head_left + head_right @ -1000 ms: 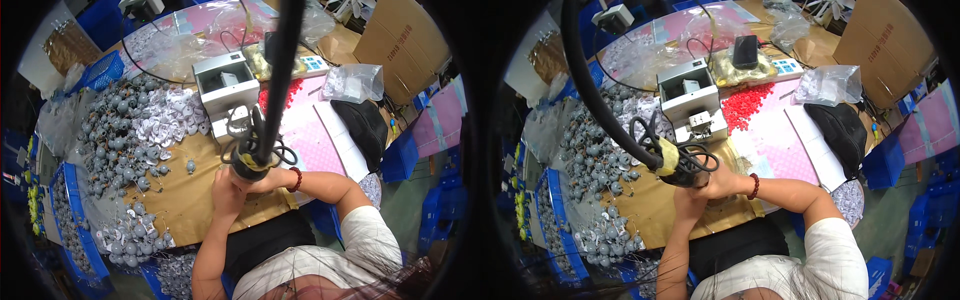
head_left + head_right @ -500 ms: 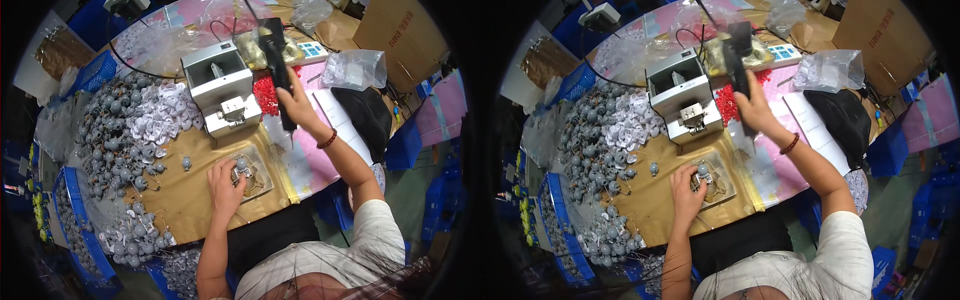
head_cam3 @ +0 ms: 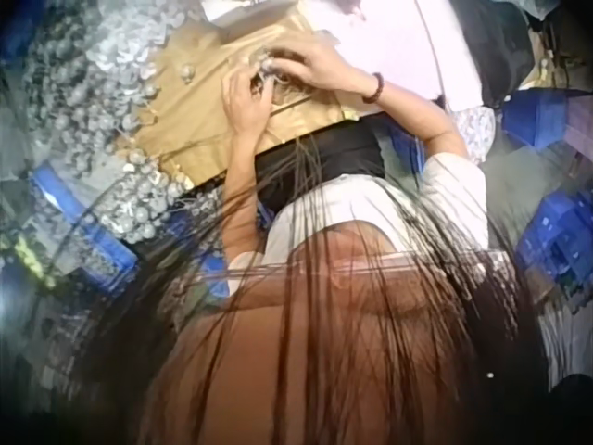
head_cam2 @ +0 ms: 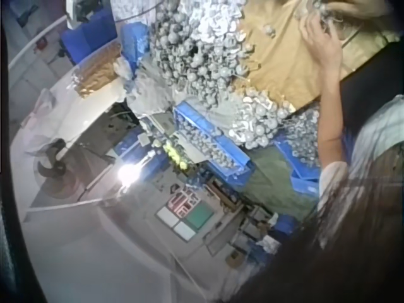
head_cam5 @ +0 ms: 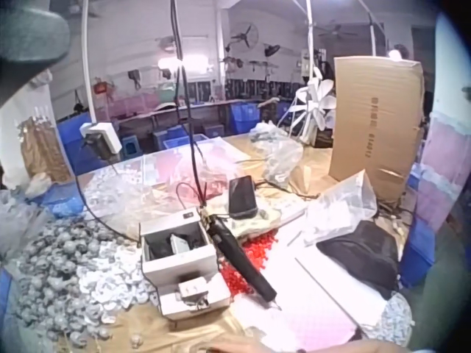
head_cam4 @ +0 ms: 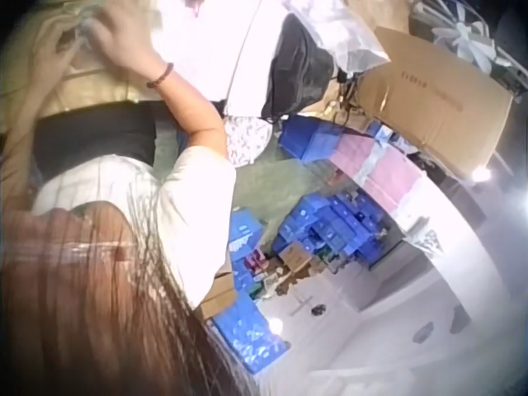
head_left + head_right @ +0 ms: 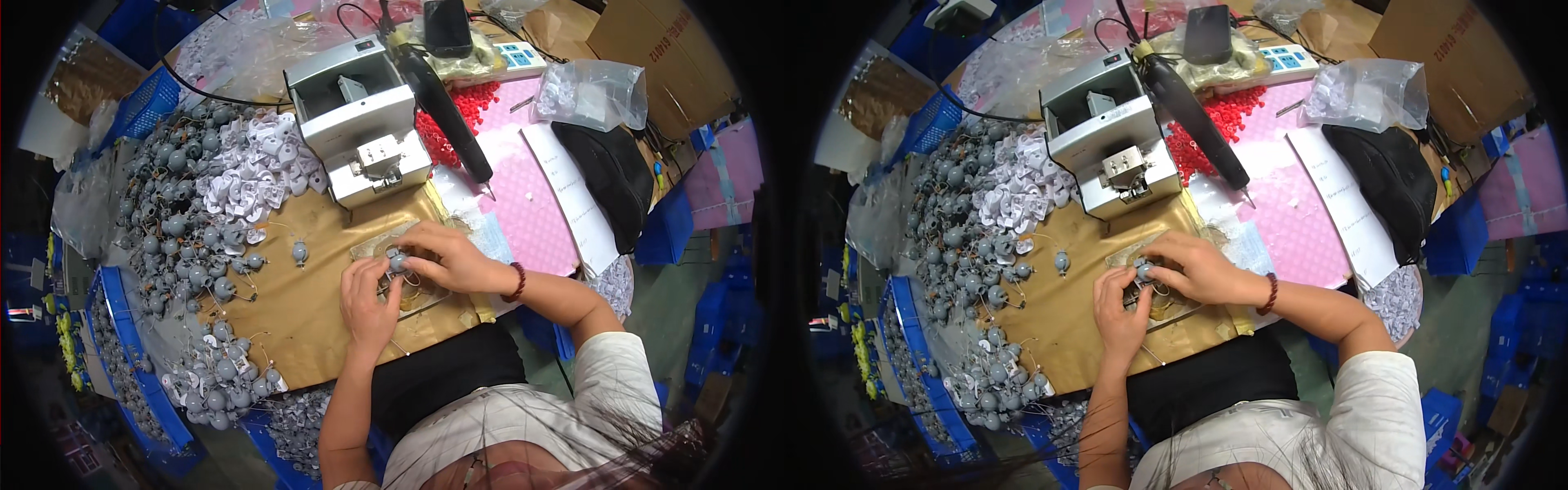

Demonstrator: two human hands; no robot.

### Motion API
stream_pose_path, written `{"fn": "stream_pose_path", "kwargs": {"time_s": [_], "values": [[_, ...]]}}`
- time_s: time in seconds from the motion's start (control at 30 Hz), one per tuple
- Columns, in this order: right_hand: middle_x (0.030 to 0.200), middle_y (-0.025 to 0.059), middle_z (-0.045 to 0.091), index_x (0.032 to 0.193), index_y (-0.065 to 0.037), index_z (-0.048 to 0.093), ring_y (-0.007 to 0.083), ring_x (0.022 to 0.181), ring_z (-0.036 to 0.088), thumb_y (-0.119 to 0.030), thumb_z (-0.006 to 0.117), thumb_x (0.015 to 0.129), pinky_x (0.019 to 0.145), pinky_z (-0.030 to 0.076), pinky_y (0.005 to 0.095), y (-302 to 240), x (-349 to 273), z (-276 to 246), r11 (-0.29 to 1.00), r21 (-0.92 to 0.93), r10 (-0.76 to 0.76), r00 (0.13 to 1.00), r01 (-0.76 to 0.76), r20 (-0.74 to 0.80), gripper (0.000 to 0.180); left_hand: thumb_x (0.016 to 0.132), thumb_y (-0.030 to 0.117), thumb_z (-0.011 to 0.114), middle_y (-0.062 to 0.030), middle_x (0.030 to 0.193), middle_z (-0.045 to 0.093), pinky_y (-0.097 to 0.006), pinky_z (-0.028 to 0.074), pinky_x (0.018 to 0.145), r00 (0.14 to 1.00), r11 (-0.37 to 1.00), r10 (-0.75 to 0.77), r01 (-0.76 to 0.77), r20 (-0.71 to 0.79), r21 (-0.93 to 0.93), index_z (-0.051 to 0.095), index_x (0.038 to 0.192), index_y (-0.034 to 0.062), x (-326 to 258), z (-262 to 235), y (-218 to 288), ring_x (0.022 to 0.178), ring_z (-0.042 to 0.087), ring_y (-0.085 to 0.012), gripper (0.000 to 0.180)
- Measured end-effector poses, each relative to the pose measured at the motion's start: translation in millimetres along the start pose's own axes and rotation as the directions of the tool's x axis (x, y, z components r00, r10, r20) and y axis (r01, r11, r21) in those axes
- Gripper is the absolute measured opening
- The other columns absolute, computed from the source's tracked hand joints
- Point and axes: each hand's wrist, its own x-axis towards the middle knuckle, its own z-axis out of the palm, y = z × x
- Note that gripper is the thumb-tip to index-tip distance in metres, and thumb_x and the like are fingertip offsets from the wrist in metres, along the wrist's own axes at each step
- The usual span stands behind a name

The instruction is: The recorder is assembling small grey spherical components with white plastic parts using a pneumatic tool and a jig at a workbench.

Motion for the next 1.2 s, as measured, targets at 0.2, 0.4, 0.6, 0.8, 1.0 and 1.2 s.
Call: {"fn": "stream_pose_path", "kwargs": {"time_s": [0.2,0.4,0.6,0.8,1.0,1.2], "values": [[0.093,0.0116,0.067,0.101,0.002,0.065,0.0251,0.082,0.064,-0.002,0.065,0.092,0.073,0.051,0.0336,7.5,8.2,22.0,0.996,-0.041,-0.078,0.990,0.074,-0.119,0.010,0.076,0.003,0.079,-0.0132,0.104,0.068,-0.043,0.050,0.091,1.000,0.999,-0.012,0.011,-0.023,-0.031,0.062,0.102,0.0044,-0.7,0.0,-0.2,0.106,0.062,-0.0346,0.032],[0.079,0.0090,0.068,0.098,0.000,0.060,0.0216,0.065,0.063,-0.011,0.060,0.099,0.062,0.051,0.0323,-11.9,22.4,37.8,0.910,0.362,0.294,0.929,-0.201,-0.225,0.011,0.077,0.003,0.078,-0.0165,0.104,0.066,-0.044,0.050,0.089,1.000,0.997,-0.009,0.008,-0.019,-0.078,0.060,0.102,0.0034,-0.1,-0.4,-2.9,0.102,0.063,-0.0363,0.032],[0.078,0.0035,0.065,0.105,-0.004,0.056,0.0073,0.060,0.052,-0.017,0.052,0.105,0.056,0.044,0.0216,-7.9,35.6,27.5,0.658,0.691,0.465,0.883,-0.299,-0.061,0.013,0.082,0.002,0.074,-0.0174,0.106,0.065,-0.042,0.052,0.085,0.999,0.987,-0.047,0.044,-0.019,-0.157,0.060,0.106,0.0020,-0.2,-3.7,-2.6,0.099,0.064,-0.0366,0.028],[0.086,0.0071,0.065,0.107,-0.006,0.057,0.0097,0.065,0.052,-0.019,0.055,0.104,0.061,0.045,0.0229,-2.4,43.9,14.5,0.289,0.898,0.514,0.845,-0.331,0.146,0.014,0.088,0.000,0.069,-0.0175,0.109,0.063,-0.034,0.056,0.064,0.980,0.927,-0.189,0.197,0.057,-0.320,0.060,0.110,-0.0008,0.3,-31.0,10.0,0.095,0.066,-0.0309,0.024],[0.094,0.0088,0.070,0.113,0.002,0.065,0.0150,0.075,0.068,-0.017,0.055,0.104,0.066,0.054,0.0294,9.3,53.4,-26.4,0.986,0.007,0.164,0.972,-0.167,0.166,0.024,0.093,-0.006,0.063,-0.0078,0.102,0.065,-0.020,0.051,0.070,0.847,0.680,-0.505,0.509,0.167,-0.528,0.055,0.122,-0.0022,-48.3,-95.9,-7.7,0.089,0.064,-0.0076,0.031],[0.098,0.0117,0.064,0.099,0.000,0.064,0.0267,0.105,0.058,-0.005,0.057,0.085,0.104,0.037,0.0433,60.4,48.0,-76.7,0.240,-0.918,-0.210,0.941,0.314,0.267,0.016,0.088,-0.003,0.064,-0.0151,0.103,0.064,-0.036,0.049,0.083,0.852,0.861,-0.446,0.492,-0.274,0.127,0.061,0.113,-0.0019,-79.6,-232.5,-10.5,0.096,0.062,-0.0268,0.026]]}}
